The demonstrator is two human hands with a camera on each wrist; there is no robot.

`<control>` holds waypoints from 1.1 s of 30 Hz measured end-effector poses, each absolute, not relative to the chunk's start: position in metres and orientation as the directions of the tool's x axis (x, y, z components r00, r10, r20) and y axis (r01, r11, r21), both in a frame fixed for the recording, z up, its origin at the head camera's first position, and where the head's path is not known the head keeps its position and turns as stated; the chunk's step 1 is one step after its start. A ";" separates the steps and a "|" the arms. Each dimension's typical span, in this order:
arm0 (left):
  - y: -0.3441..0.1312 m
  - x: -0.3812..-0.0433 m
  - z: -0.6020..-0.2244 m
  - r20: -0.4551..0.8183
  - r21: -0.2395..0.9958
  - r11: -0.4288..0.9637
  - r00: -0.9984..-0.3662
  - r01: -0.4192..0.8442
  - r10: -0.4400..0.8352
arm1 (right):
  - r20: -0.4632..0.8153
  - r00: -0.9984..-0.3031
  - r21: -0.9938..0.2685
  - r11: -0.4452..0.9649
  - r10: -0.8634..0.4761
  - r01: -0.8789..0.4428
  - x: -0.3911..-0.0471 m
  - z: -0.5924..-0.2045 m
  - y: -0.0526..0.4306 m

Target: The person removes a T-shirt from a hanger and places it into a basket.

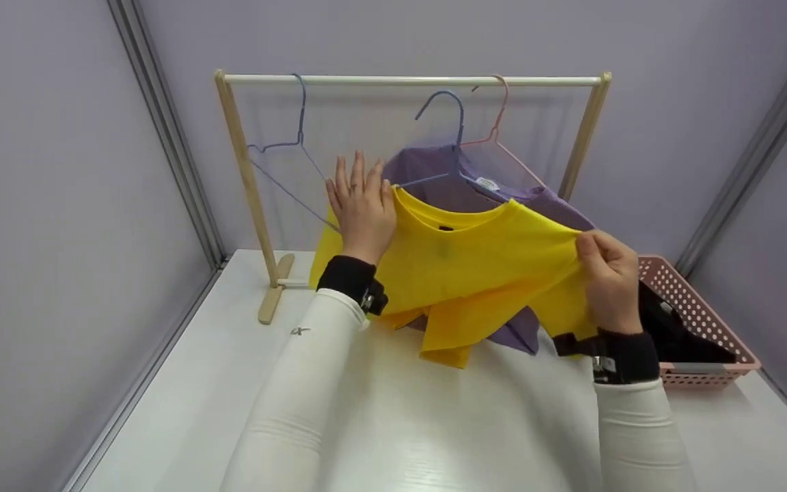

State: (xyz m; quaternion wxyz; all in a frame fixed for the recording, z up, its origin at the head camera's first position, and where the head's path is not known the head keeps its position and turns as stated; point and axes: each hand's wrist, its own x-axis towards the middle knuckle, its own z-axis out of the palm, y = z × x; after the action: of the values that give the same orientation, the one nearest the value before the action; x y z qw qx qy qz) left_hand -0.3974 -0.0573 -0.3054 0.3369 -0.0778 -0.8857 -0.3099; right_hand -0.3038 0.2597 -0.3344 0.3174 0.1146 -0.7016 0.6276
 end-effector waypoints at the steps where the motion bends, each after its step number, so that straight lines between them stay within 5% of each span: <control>1: -0.056 -0.395 -0.308 0.658 0.472 0.809 -0.751 0.350 -0.059 | 0.584 -0.774 -0.812 0.183 0.246 -0.555 -0.298 -0.337 0.263; 13: -0.044 -0.342 -0.355 0.822 0.139 0.880 -0.549 0.453 0.153 | 0.482 -0.795 -0.873 0.128 0.367 -0.471 -0.239 -0.367 0.299; 19: -0.049 -0.312 -0.384 0.878 0.153 0.806 -0.453 0.572 0.154 | 0.465 -0.821 -0.877 0.047 0.331 -0.478 -0.220 -0.375 0.312; 24: -0.068 -0.293 -0.397 0.857 0.244 0.731 -0.494 0.638 0.145 | 0.504 -0.834 -0.859 0.032 0.224 -0.511 -0.219 -0.375 0.311; 33: -0.114 -0.263 -0.399 0.712 0.430 0.735 -0.698 0.524 0.081 | 0.496 -0.867 -0.866 0.097 0.041 -0.491 -0.237 -0.381 0.289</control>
State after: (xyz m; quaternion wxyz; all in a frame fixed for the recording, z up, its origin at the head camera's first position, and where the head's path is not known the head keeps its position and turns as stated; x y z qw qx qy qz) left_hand -0.2630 -0.1137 -0.3986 0.3471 -0.1751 -0.8644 -0.3188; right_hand -0.2367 0.2888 -0.3810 0.2035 0.1581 -0.7120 0.6532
